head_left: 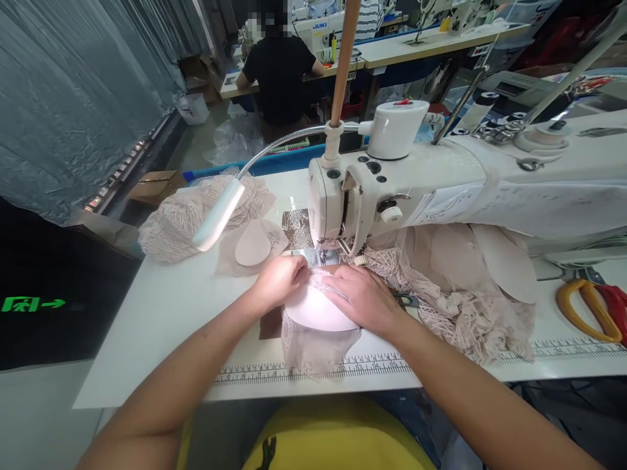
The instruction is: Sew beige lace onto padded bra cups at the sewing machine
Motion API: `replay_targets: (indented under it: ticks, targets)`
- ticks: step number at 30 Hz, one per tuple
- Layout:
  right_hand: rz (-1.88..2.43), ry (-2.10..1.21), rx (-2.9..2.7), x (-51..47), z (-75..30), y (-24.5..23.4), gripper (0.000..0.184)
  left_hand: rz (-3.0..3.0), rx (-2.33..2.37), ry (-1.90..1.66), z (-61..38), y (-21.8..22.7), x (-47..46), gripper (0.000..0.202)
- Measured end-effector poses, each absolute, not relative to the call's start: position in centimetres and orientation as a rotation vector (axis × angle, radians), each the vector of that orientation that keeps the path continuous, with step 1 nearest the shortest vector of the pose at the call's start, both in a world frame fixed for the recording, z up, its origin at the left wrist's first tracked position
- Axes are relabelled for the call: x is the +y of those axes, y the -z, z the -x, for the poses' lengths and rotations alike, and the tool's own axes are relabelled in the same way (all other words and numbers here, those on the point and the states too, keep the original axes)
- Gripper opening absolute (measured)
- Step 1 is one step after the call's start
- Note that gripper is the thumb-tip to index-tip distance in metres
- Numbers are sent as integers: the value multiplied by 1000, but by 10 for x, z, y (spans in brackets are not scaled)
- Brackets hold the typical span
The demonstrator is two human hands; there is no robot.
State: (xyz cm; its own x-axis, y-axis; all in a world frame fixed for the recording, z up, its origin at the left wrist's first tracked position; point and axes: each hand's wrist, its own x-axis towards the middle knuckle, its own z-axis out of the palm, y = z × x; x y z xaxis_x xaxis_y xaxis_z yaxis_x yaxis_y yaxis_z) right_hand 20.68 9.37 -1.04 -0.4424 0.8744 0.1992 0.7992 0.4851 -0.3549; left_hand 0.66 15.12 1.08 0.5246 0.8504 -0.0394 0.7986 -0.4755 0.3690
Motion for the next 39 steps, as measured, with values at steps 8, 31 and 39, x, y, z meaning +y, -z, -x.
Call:
replay_targets:
  ticks: [8, 31, 39]
  targets:
    - [1467, -289, -2409, 95, -204, 11, 20, -2738, 1160, -334, -11, -27, 122, 21]
    - [1645, -242, -2399, 99, -198, 4, 28, -2884, 892, -211, -5, -2, 143, 50]
    - [1724, -259, -2378, 101, -195, 3, 29, -2906, 821, -47, 0, -3, 155, 55]
